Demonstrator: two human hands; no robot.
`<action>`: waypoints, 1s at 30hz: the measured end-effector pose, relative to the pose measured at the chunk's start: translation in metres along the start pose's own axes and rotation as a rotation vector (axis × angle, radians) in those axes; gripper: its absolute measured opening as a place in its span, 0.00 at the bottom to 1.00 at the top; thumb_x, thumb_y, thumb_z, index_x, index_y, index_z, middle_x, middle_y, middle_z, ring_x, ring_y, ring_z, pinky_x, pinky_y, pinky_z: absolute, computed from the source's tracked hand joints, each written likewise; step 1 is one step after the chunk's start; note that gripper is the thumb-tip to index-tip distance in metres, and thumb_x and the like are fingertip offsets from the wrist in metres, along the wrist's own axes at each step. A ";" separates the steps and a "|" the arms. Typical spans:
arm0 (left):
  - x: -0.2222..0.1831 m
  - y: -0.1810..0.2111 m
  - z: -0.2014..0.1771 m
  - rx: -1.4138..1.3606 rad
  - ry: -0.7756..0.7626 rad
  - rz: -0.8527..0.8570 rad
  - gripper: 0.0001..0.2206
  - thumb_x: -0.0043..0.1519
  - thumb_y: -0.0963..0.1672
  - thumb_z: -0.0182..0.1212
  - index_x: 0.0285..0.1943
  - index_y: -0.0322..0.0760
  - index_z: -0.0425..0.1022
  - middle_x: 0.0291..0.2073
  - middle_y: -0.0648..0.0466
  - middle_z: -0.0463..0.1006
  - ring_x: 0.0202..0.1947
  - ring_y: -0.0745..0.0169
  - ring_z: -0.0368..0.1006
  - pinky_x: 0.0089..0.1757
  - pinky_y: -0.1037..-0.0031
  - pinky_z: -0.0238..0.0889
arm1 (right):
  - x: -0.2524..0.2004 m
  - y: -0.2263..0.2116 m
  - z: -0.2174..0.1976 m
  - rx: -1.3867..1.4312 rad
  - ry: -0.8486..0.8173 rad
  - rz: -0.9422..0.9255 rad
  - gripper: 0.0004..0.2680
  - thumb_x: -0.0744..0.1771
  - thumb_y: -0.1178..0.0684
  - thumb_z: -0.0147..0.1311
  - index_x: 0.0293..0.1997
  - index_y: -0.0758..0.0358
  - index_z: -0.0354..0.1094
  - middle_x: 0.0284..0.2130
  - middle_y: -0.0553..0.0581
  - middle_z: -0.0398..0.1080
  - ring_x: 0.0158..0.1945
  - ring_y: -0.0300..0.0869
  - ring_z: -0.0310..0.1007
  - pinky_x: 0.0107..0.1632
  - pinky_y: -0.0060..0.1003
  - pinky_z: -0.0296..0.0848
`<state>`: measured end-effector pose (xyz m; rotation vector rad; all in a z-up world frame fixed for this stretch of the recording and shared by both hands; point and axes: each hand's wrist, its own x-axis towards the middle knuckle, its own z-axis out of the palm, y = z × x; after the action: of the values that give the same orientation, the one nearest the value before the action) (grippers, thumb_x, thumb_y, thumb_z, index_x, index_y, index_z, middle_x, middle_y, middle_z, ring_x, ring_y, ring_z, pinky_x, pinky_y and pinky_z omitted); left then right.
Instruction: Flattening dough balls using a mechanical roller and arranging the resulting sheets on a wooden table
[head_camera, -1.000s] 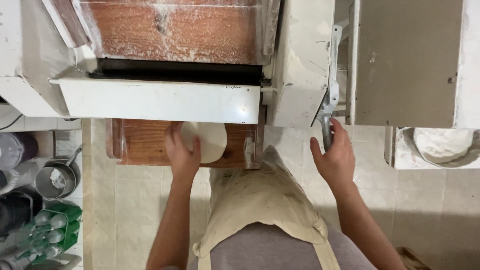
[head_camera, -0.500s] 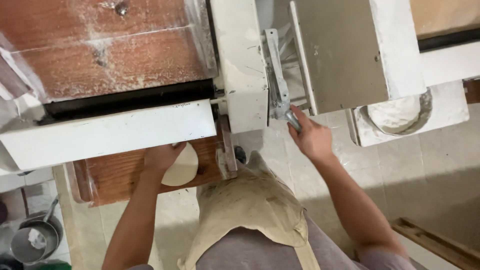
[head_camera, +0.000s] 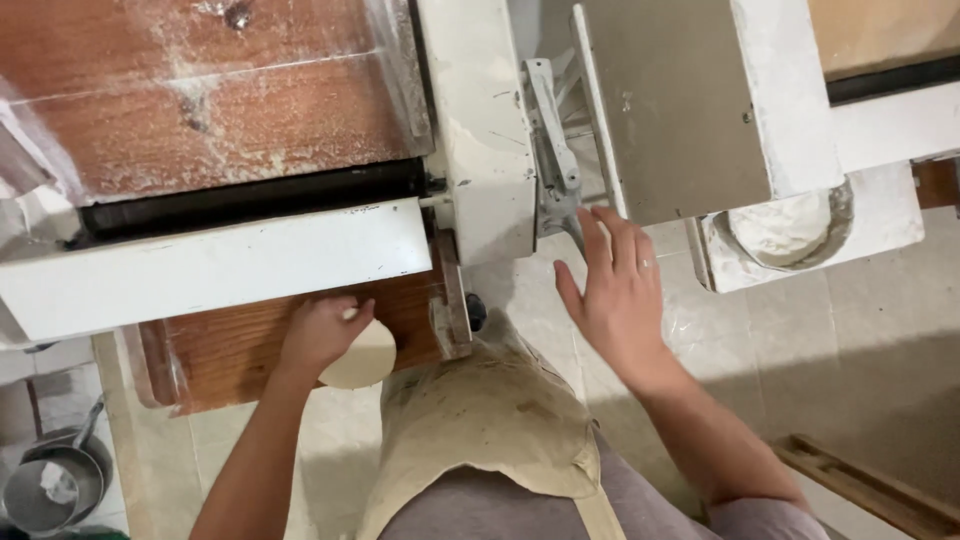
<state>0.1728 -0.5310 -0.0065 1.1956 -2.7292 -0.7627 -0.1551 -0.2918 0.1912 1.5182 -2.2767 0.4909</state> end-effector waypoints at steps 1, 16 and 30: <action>-0.007 0.027 -0.024 -0.002 0.007 -0.013 0.22 0.59 0.62 0.60 0.28 0.50 0.83 0.17 0.53 0.79 0.23 0.49 0.78 0.29 0.64 0.70 | -0.015 -0.022 0.008 0.007 -0.001 -0.013 0.19 0.67 0.47 0.58 0.63 0.64 0.68 0.55 0.61 0.67 0.55 0.57 0.70 0.59 0.48 0.71; -0.052 0.092 -0.180 -0.454 0.405 0.255 0.14 0.72 0.42 0.40 0.62 0.28 0.64 0.42 0.39 0.67 0.46 0.30 0.68 0.51 0.52 0.62 | 0.060 -0.226 0.032 1.186 -0.536 0.107 0.23 0.64 0.45 0.66 0.66 0.49 0.65 0.41 0.62 0.79 0.50 0.60 0.79 0.48 0.51 0.77; -0.008 0.069 -0.272 -0.278 0.474 0.459 0.18 0.74 0.51 0.34 0.41 0.37 0.66 0.26 0.52 0.62 0.29 0.47 0.67 0.36 0.61 0.65 | 0.118 -0.261 0.054 0.875 0.030 -0.100 0.13 0.67 0.45 0.61 0.50 0.58 0.66 0.38 0.60 0.74 0.41 0.59 0.78 0.44 0.49 0.76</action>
<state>0.1999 -0.5983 0.2643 0.5655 -2.2756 -0.6624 0.0389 -0.5069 0.2224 1.9365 -2.0263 1.6084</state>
